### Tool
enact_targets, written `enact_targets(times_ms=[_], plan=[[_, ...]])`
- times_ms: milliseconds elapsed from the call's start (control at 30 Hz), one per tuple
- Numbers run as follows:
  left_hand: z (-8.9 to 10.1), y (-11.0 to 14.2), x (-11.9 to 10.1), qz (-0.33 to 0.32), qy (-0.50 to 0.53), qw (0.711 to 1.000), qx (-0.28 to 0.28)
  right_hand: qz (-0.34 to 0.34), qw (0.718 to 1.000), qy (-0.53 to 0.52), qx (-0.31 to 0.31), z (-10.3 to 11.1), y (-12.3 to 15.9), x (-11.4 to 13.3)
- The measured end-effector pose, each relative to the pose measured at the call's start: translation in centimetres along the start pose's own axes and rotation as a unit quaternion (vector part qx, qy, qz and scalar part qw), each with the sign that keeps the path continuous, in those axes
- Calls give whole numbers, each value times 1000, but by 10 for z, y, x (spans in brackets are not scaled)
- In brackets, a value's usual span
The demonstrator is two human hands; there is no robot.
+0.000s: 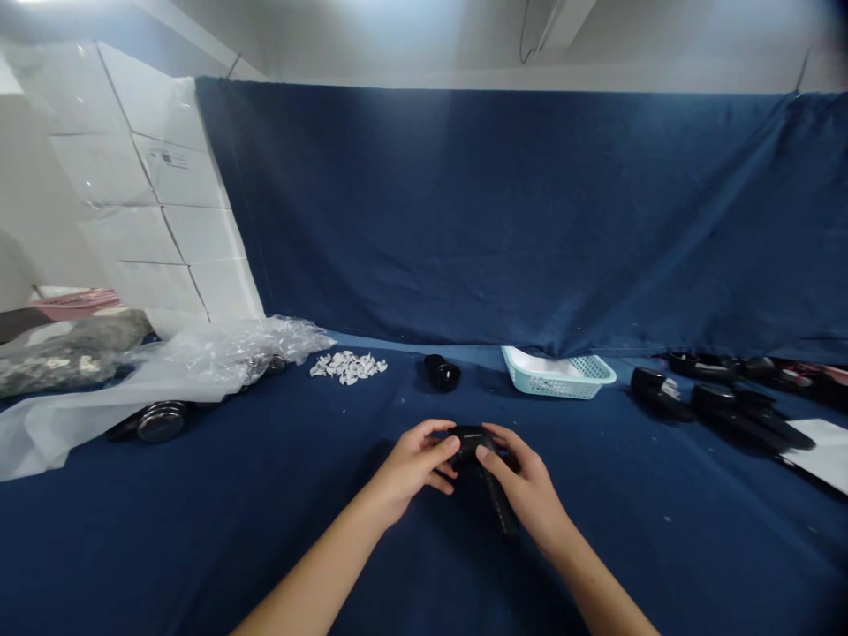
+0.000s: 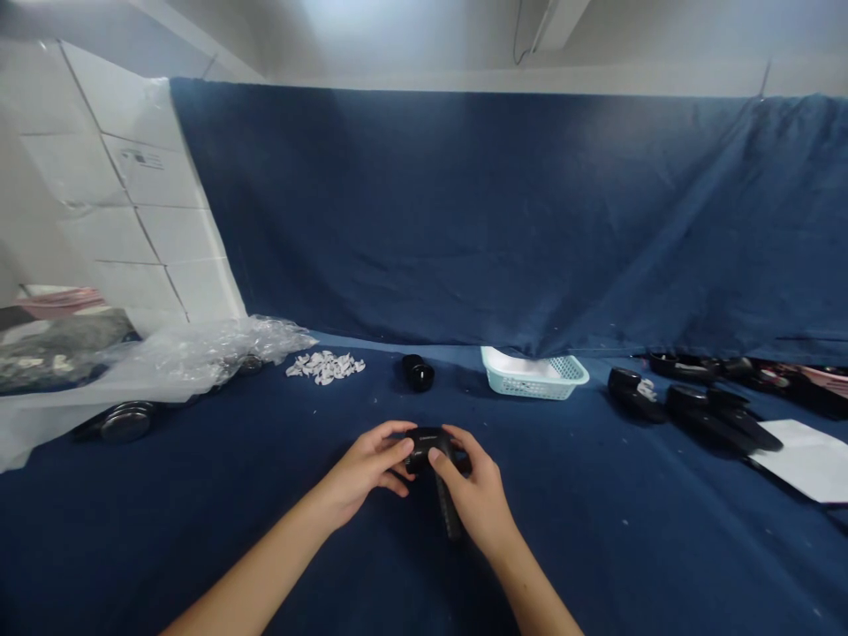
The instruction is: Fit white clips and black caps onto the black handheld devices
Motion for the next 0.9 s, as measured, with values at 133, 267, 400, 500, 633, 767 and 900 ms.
enact_targets(times_ms=[133, 267, 400, 500, 633, 767, 900], plan=[[2, 0, 1, -15, 12, 1000, -14, 14, 1000, -1, 24, -3, 1, 3], [2, 0, -1, -26, 8, 999, -24, 8, 999, -13, 35, -5, 3, 2], [-2, 1, -5, -45, -29, 998, -25, -3, 999, -38, 31, -7, 4, -2], [-3, 0, -4, -56, -74, 995, -41, -37, 996, -81, 14, -11, 5, -7], [-1, 0, -3, -68, -149, 985, -61, -65, 980, -186, -1, -22, 9, -8], [-1, 1, -6, -87, -162, 982, -34, -101, 950, -297, 6, -43, 10, -11], [2, 3, -11, -93, -154, 982, -61, -116, 939, -322, 27, -59, 11, -13]])
Point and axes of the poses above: each hand's wrist, its own y-axis away from the middle knuckle, its own z-axis out of the back of the hand, x = y × z, the point moved 7 cm from there along -y, towards the middle knuckle, and after that the axes turned 12 degrees about x, right-handed, at the moved point
